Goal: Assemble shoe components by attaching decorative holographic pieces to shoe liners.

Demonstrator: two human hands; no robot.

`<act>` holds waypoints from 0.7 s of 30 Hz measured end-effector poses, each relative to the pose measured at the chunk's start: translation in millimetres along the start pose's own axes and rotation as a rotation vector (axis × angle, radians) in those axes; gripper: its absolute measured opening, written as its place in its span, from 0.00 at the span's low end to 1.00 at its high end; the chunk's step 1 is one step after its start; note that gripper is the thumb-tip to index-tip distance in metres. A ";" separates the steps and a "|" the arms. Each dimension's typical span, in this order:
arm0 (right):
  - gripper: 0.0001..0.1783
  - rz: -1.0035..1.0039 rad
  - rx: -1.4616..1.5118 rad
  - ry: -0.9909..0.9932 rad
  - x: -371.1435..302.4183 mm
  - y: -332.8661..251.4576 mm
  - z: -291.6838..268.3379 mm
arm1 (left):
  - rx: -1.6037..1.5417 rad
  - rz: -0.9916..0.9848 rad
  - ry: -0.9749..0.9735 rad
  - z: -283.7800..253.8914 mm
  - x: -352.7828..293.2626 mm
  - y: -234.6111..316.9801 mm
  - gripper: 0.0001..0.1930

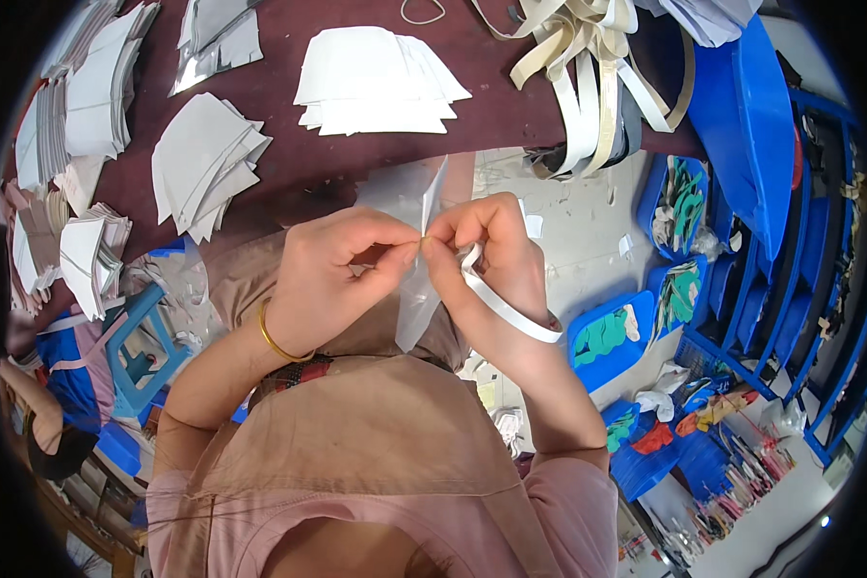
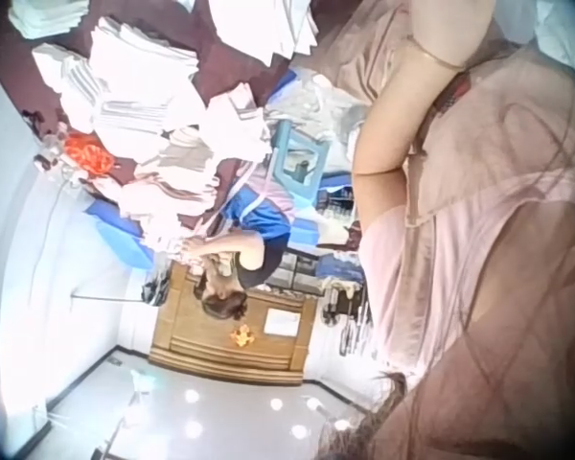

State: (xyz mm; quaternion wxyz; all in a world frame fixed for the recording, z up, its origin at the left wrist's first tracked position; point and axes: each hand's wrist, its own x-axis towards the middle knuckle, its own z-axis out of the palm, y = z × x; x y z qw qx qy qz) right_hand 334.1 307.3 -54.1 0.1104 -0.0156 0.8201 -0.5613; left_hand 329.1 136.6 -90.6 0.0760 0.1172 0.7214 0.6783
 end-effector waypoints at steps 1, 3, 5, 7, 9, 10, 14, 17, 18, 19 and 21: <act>0.14 0.000 0.000 -0.002 0.5 -1.1 1.1 | 0.037 0.037 0.041 1.2 -0.1 -0.2 0.05; 0.17 0.026 0.002 -0.001 1.1 -4.4 4.9 | 0.041 0.039 0.049 1.3 -0.5 -1.0 0.05; 0.17 0.041 0.003 0.022 0.9 -4.9 10.3 | 0.046 0.042 0.054 1.4 -0.8 -1.3 0.06; 0.18 0.057 0.004 0.046 1.2 -3.0 13.2 | 0.019 0.046 0.078 2.1 -0.3 -3.3 0.05; 0.15 -0.033 -0.078 0.076 3.1 -0.1 14.5 | 0.026 0.033 0.054 -2.1 1.0 -3.9 0.05; 0.15 -0.033 -0.078 0.074 3.5 -1.9 14.5 | 0.037 0.020 0.031 -4.4 1.2 -4.0 0.06; 0.16 0.019 0.000 -0.003 6.6 -4.0 10.9 | -0.127 -0.117 0.041 -7.2 0.1 -8.1 0.07; 0.14 -0.045 0.011 -0.031 12.3 -0.5 8.0 | -0.187 -0.163 -0.003 -12.5 0.7 -10.1 0.07; 0.14 -0.071 0.024 -0.051 15.4 0.5 8.1 | -0.267 -0.154 0.000 -12.2 0.0 -13.5 0.07; 0.14 -0.074 0.023 -0.053 19.6 3.9 8.7 | -0.350 -0.143 0.000 -11.9 0.1 -16.4 0.07; 0.14 -0.049 0.416 -0.120 29.1 10.3 11.4 | -0.439 -0.234 -0.035 -19.7 3.7 -21.7 0.06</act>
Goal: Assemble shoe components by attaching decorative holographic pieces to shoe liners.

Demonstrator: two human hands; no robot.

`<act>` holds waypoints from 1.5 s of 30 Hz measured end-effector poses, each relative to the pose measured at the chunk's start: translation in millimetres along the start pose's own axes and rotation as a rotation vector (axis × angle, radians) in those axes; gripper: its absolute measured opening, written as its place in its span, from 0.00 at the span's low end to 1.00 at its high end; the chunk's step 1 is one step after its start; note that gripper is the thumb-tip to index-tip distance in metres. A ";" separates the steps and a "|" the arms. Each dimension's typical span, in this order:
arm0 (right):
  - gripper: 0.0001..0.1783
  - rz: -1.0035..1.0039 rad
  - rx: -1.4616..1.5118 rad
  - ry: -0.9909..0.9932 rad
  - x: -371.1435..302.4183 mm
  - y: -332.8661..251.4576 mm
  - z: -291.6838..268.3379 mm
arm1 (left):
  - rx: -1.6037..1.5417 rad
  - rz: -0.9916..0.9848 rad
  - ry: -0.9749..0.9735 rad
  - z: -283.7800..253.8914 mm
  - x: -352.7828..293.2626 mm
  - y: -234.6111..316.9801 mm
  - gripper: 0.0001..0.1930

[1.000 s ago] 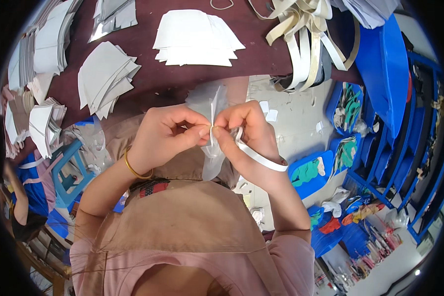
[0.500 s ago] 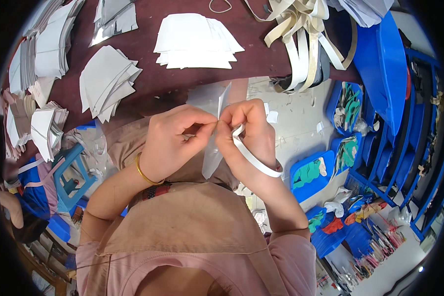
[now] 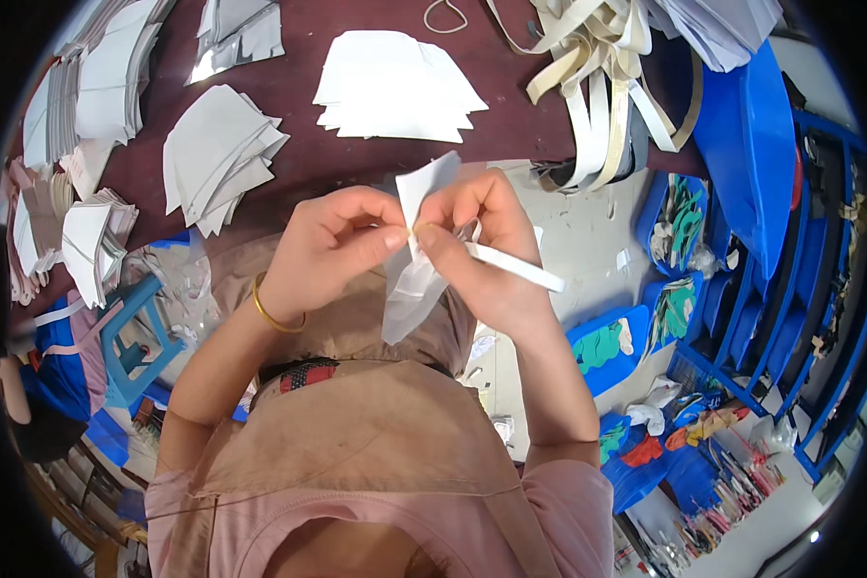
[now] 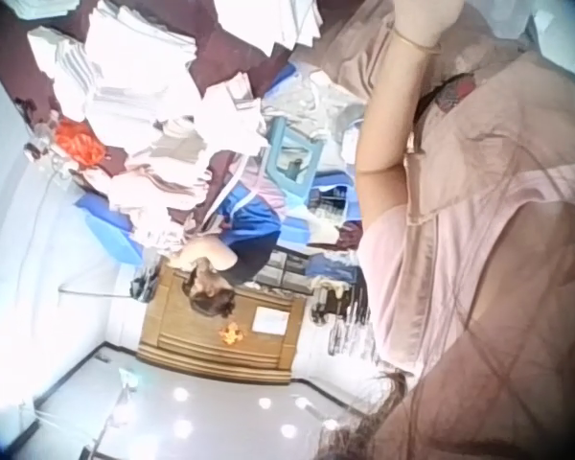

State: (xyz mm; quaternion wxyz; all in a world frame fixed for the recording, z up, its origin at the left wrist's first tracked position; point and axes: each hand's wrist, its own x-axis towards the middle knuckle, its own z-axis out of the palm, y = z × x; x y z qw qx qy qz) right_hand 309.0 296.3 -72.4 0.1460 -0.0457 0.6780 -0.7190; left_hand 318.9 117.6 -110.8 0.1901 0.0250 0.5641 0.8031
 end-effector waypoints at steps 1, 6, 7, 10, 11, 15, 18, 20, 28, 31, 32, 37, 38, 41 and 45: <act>0.14 0.067 0.093 0.037 3.9 -1.9 3.6 | -0.087 -0.096 -0.020 -6.4 2.4 0.1 0.05; 0.16 0.326 0.051 0.058 -5.5 -4.9 -15.3 | -0.147 0.133 0.341 -29.5 19.0 9.7 0.05; 0.16 0.148 -0.068 0.112 -6.6 2.2 -12.5 | -0.100 0.178 0.297 -29.1 20.0 13.7 0.04; 0.18 -0.152 -0.232 0.105 7.9 7.9 -2.1 | 0.120 0.247 0.038 -19.5 20.0 20.1 0.04; 0.19 -0.136 -0.184 0.110 12.5 5.9 1.6 | 0.180 0.364 -0.047 -10.0 20.2 22.4 0.04; 0.20 -0.095 -0.043 0.130 13.5 -4.6 -0.2 | 0.337 0.540 -0.210 -8.6 19.4 23.6 0.13; 0.18 -0.102 0.060 0.163 14.5 -6.1 -0.3 | -0.186 0.272 -0.147 5.8 18.4 21.1 0.21; 0.18 -0.108 0.042 0.258 17.5 -5.7 -4.1 | 0.396 0.430 0.049 9.9 26.4 33.1 0.27; 0.18 -0.082 0.078 0.197 35.5 -7.4 -13.2 | 0.153 0.150 -0.025 2.4 47.9 14.6 0.23; 0.20 -0.170 0.043 0.163 54.4 0.7 -19.6 | 0.247 0.290 0.016 2.2 53.5 10.7 0.18; 0.20 -0.169 0.044 0.162 59.8 3.0 -19.9 | 0.298 0.245 -0.011 2.8 53.7 11.1 0.17; 0.19 -0.043 0.092 0.191 66.7 7.4 -10.9 | 0.469 0.234 -0.064 -3.6 50.9 8.9 0.16; 0.18 -0.002 0.078 0.220 65.7 9.5 -11.3 | 0.470 0.236 -0.104 -6.6 51.5 6.9 0.17; 0.15 0.008 0.228 0.205 62.1 13.8 -10.9 | 0.337 0.158 -0.148 -15.0 51.3 6.4 0.18; 0.15 0.007 0.281 0.170 62.5 13.2 -5.3 | -0.096 -0.055 -0.128 -14.5 45.6 4.1 0.19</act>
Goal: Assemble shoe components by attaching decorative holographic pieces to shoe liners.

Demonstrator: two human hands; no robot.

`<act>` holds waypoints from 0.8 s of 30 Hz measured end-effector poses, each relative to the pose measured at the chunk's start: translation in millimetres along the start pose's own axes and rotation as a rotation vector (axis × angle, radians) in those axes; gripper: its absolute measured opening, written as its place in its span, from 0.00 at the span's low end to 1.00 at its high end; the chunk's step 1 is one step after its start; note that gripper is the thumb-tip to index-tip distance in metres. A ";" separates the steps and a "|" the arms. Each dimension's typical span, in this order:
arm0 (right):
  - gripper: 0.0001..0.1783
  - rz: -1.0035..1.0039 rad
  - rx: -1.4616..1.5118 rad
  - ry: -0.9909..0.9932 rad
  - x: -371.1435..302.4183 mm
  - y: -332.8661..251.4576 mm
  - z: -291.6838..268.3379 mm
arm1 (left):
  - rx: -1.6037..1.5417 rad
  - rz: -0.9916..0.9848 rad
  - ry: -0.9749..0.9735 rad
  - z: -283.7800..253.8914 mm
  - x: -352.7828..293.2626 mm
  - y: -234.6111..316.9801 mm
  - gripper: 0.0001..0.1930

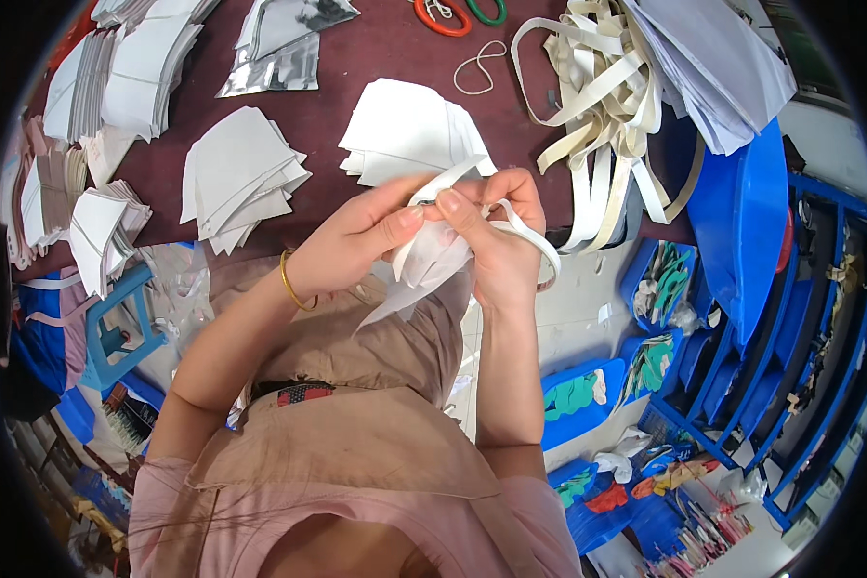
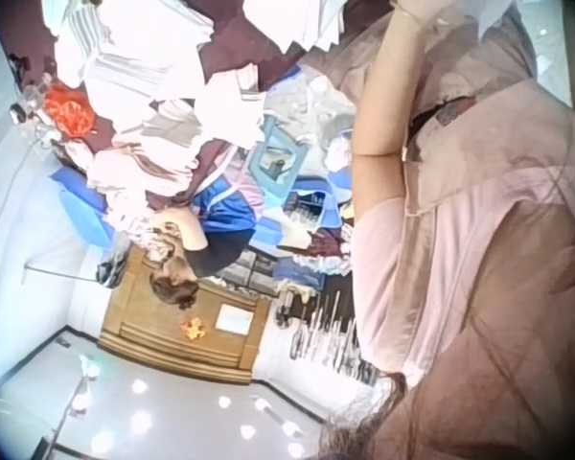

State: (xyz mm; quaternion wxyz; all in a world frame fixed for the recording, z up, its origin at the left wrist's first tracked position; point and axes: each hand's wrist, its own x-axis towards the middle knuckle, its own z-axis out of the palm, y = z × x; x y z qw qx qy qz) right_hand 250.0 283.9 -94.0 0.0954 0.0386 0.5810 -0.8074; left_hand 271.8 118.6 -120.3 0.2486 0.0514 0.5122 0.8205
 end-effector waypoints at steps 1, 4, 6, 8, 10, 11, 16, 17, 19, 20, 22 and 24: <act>0.15 0.001 0.000 0.000 -0.3 1.1 1.1 | -0.175 -0.001 0.041 1.7 -1.4 -0.4 0.19; 0.16 -0.008 0.042 0.032 -1.2 3.7 5.0 | -0.078 -0.005 0.067 1.3 -4.1 1.8 0.20; 0.17 -0.055 -0.039 0.059 -1.3 3.9 7.9 | -0.103 0.038 0.089 3.7 -5.8 1.1 0.20; 0.17 -0.086 -0.107 0.037 -1.7 5.2 9.4 | -0.131 0.083 0.112 1.8 -8.5 1.9 0.21; 0.17 -0.116 -0.163 0.012 -3.1 5.0 10.2 | -0.161 0.053 0.109 -0.5 -11.7 7.6 0.20; 0.17 -0.163 -0.215 0.009 -4.4 4.1 10.1 | -0.152 0.051 0.117 1.1 -12.8 11.6 0.20; 0.18 -0.193 -0.200 -0.061 -13.2 -3.2 15.7 | -0.196 -0.081 0.083 -3.8 -18.0 15.3 0.19; 0.18 -0.191 -0.200 -0.065 -14.4 -2.0 16.4 | -0.197 -0.079 0.087 -2.2 -19.8 16.1 0.19; 0.18 -0.301 -0.390 -0.074 -17.2 -0.3 17.2 | -0.051 -0.042 0.094 3.0 -23.9 18.5 0.18; 0.18 -0.292 -0.394 -0.102 -19.9 -0.3 19.6 | -0.051 -0.041 0.097 1.2 -25.3 18.9 0.18; 0.18 -0.205 -0.300 -0.105 -24.8 1.9 23.9 | 0.237 -0.116 0.142 -6.3 -29.0 18.8 0.14; 0.18 -0.074 -0.141 -0.038 -27.5 9.9 23.5 | 0.198 -0.087 0.227 -12.5 -31.8 14.4 0.12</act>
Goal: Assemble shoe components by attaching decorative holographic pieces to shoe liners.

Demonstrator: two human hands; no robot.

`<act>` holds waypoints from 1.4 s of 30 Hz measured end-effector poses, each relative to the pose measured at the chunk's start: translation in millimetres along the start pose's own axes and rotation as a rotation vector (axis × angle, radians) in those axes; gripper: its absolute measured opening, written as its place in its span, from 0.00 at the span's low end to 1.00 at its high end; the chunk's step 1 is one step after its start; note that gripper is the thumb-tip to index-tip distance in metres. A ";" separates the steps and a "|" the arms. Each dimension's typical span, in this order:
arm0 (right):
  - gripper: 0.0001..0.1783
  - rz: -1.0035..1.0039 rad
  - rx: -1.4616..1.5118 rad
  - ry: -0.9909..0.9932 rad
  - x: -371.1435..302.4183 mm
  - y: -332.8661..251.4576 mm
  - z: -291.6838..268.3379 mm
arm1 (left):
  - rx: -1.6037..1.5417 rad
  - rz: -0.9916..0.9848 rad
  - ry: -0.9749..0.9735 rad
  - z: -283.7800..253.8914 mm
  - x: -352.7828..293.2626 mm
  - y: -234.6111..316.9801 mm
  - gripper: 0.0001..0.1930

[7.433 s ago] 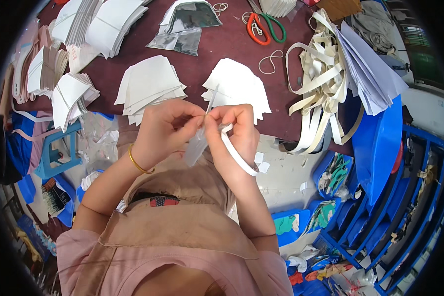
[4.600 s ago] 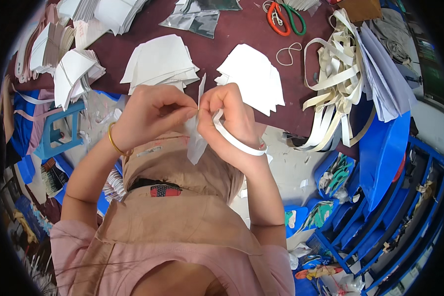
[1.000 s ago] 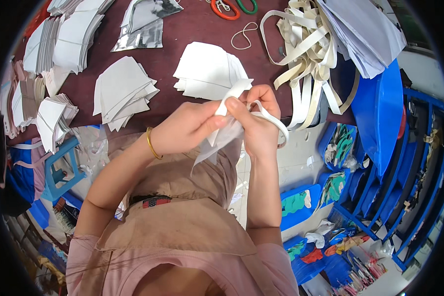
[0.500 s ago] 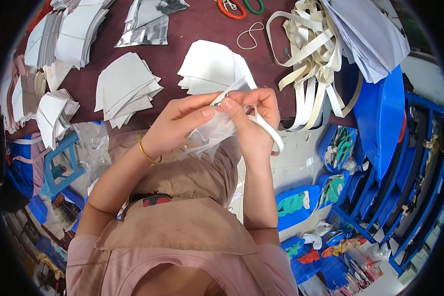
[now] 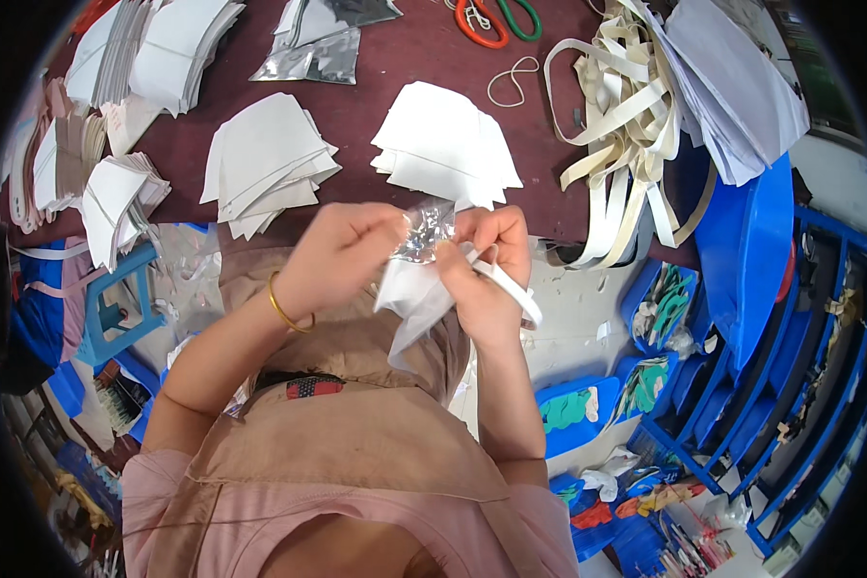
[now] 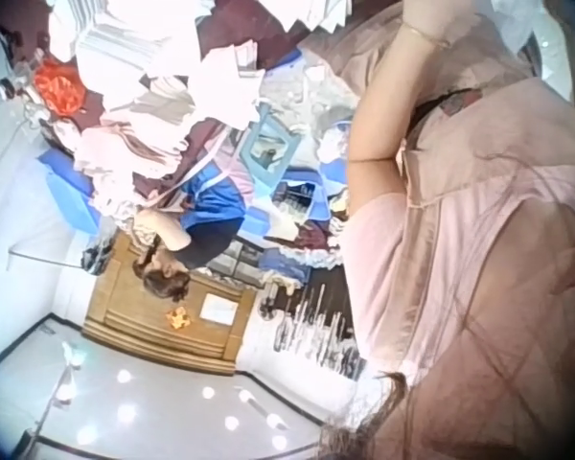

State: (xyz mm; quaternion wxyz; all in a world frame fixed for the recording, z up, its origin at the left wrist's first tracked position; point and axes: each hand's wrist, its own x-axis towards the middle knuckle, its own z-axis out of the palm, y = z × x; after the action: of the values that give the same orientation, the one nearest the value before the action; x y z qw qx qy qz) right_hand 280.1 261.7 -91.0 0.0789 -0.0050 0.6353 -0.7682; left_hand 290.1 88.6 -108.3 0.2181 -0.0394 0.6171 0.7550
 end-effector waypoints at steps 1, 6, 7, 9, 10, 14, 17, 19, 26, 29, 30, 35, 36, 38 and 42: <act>0.18 0.005 0.004 -0.015 -1.7 0.1 -0.5 | -0.045 0.013 0.103 -6.1 -3.9 -6.0 0.11; 0.11 -0.208 -0.292 0.338 17.1 0.2 -119.0 | 0.194 0.312 0.819 -120.0 -31.8 18.0 0.10; 0.17 -0.369 -0.576 0.333 29.4 -26.5 -111.3 | 0.110 0.294 0.927 -135.8 -45.4 26.2 0.09; 0.14 -0.464 -0.356 0.386 36.0 -68.6 -75.5 | 0.989 0.464 1.010 -130.7 -64.2 40.0 0.09; 0.14 -0.467 -0.348 0.377 40.2 -70.7 -66.7 | 1.144 0.569 0.738 -127.7 -59.4 42.8 0.13; 0.07 -0.801 -1.281 -0.471 83.6 -39.3 -28.5 | 1.505 0.569 0.390 -107.0 -25.8 15.6 0.20; 0.14 -0.677 -1.365 -0.658 84.9 5.5 -13.4 | 1.020 0.510 0.370 -81.3 19.6 28.8 0.21; 0.19 -0.469 -1.292 -0.447 70.4 1.8 -21.8 | 0.924 0.483 0.347 -70.3 58.0 20.1 0.20; 0.24 -0.466 -1.171 -0.167 49.8 43.7 -48.5 | 0.999 0.282 0.303 -47.1 128.1 0.5 0.26; 0.25 -0.535 -1.159 -0.021 61.7 50.2 -62.9 | 1.059 0.467 0.221 -34.1 122.4 -5.7 0.26; 0.25 -0.511 -1.098 -0.004 64.9 50.6 -63.5 | 1.117 0.460 0.254 -33.5 122.7 -4.9 0.26; 0.23 -0.475 -0.904 -0.007 66.7 59.2 -75.4 | 1.321 0.433 0.579 -113.0 160.5 55.9 0.25; 0.22 -0.456 -0.757 0.033 67.5 64.7 -79.3 | 1.415 0.377 0.675 -136.7 160.5 56.6 0.26; 0.18 -0.435 -0.578 0.085 69.3 68.4 -81.0 | 1.512 0.333 0.773 -151.6 160.7 55.5 0.26; 0.18 -0.459 -0.661 0.124 66.4 71.5 -78.9 | 1.348 0.062 0.775 -143.1 159.7 48.0 0.29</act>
State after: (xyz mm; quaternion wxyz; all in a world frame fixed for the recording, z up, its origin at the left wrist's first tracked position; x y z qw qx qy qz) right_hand 214.2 317.2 -182.2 -0.1389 -0.1253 0.8340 -0.5190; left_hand 98.0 -9.2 -150.5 -0.0575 -0.1419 0.9760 0.1551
